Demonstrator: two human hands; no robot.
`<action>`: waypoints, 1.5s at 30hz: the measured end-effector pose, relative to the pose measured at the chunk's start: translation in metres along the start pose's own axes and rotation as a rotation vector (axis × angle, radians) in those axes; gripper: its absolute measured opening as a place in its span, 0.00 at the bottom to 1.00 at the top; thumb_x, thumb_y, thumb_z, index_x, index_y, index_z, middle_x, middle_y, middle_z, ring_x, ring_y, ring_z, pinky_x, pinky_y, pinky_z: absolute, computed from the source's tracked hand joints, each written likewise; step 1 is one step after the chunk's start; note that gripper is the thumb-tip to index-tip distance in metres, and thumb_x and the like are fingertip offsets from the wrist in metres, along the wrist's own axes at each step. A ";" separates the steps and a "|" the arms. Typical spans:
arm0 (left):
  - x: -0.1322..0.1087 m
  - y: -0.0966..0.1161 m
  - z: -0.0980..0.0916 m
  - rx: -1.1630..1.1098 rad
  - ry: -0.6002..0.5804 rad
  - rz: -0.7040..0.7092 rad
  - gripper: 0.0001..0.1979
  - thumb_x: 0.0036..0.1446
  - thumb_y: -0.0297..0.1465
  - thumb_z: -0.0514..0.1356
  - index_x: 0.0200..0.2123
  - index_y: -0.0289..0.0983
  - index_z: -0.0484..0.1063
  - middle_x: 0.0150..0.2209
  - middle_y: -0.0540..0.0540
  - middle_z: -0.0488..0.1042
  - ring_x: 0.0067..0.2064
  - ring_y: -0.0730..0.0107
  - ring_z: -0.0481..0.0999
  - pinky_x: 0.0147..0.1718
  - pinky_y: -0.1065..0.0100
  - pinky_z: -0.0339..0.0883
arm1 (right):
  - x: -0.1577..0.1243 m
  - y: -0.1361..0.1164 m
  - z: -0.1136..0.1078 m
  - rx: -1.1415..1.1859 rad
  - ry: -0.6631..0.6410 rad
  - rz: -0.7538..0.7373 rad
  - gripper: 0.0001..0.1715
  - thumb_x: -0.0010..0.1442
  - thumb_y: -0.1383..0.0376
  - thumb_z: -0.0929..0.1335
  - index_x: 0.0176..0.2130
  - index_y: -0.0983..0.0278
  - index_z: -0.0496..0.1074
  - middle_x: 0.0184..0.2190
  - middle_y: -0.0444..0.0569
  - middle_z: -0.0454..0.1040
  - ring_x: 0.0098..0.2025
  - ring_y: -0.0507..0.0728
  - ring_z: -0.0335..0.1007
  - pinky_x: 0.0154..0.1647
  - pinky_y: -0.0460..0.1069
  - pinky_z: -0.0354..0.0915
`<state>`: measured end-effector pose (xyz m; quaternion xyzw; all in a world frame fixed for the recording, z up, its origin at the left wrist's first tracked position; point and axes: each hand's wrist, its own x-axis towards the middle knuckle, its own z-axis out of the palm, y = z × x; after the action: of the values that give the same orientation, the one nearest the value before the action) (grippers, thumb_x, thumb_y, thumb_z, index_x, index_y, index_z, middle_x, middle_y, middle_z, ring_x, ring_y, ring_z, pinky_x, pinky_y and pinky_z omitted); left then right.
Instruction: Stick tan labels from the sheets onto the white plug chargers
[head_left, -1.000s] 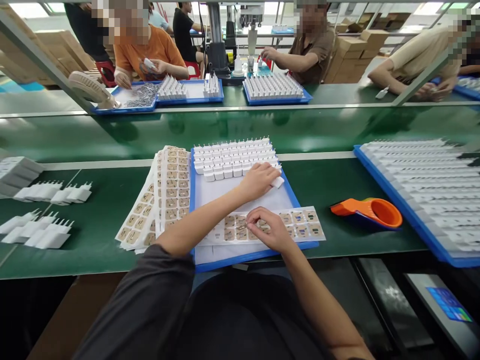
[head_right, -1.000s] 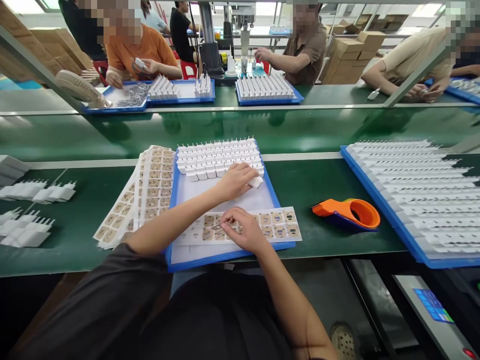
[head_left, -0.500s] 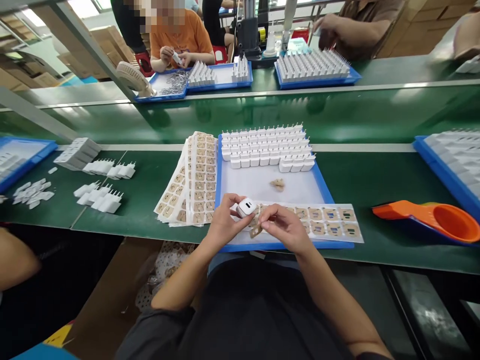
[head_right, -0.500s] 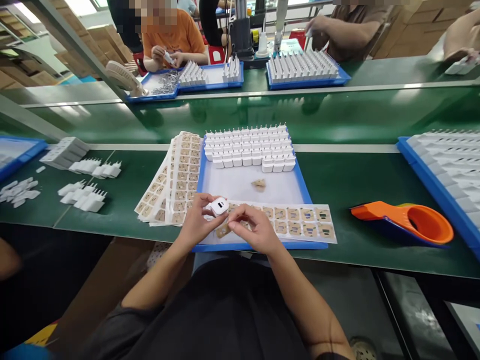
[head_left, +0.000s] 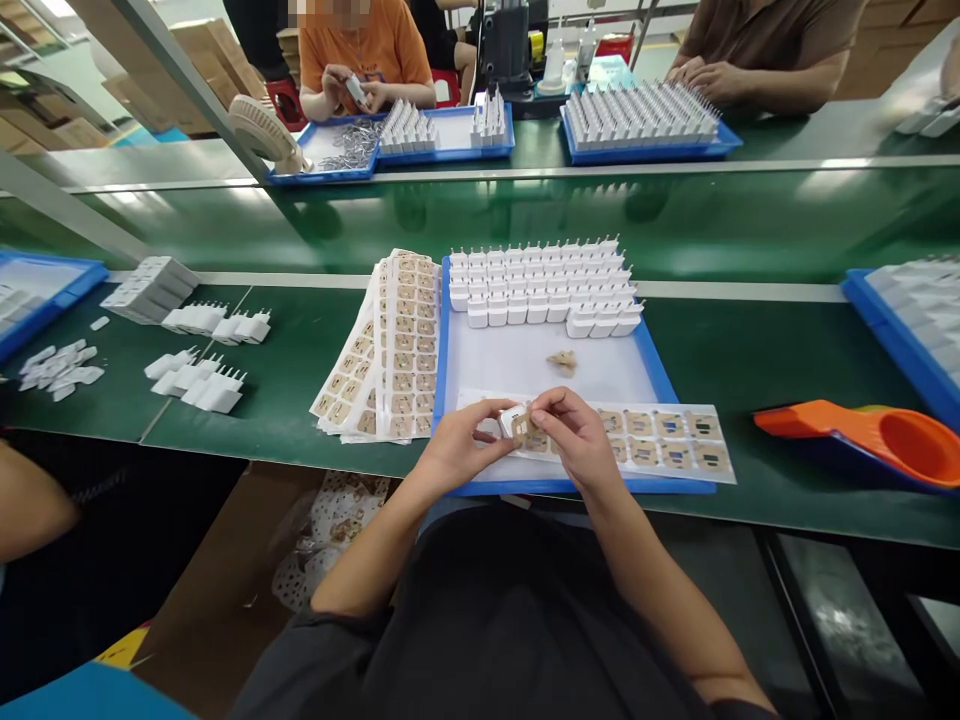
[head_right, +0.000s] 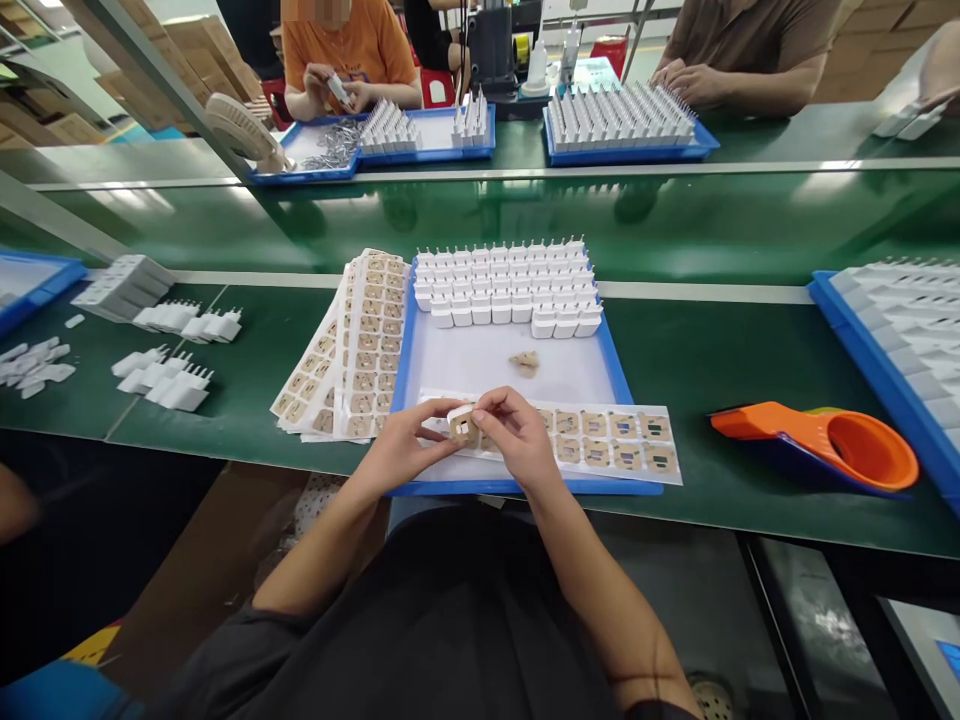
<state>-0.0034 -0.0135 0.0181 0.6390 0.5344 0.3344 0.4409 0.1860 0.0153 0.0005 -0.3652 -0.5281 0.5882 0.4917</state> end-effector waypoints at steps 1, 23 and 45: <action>0.001 -0.002 0.002 0.031 0.063 -0.007 0.21 0.54 0.34 0.67 0.51 0.39 0.72 0.50 0.44 0.78 0.46 0.63 0.79 0.38 0.65 0.80 | -0.001 0.000 0.001 0.015 0.017 0.007 0.12 0.61 0.55 0.72 0.35 0.61 0.72 0.30 0.44 0.71 0.32 0.53 0.67 0.34 0.49 0.67; -0.005 -0.012 0.009 -0.051 0.229 0.182 0.20 0.57 0.38 0.68 0.51 0.41 0.72 0.49 0.42 0.74 0.42 0.70 0.73 0.32 0.74 0.79 | -0.004 -0.004 0.020 -0.072 0.205 -0.005 0.09 0.61 0.58 0.72 0.36 0.60 0.72 0.33 0.46 0.73 0.37 0.54 0.70 0.37 0.49 0.71; -0.005 -0.013 0.010 0.007 0.261 0.263 0.19 0.58 0.36 0.68 0.51 0.40 0.72 0.49 0.43 0.74 0.41 0.72 0.74 0.32 0.74 0.81 | -0.006 -0.005 0.029 -0.128 0.282 -0.001 0.12 0.59 0.56 0.74 0.35 0.61 0.73 0.32 0.46 0.72 0.36 0.54 0.70 0.30 0.46 0.69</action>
<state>-0.0007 -0.0200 0.0030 0.6561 0.4999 0.4673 0.3183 0.1608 0.0022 0.0097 -0.4745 -0.4905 0.4959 0.5370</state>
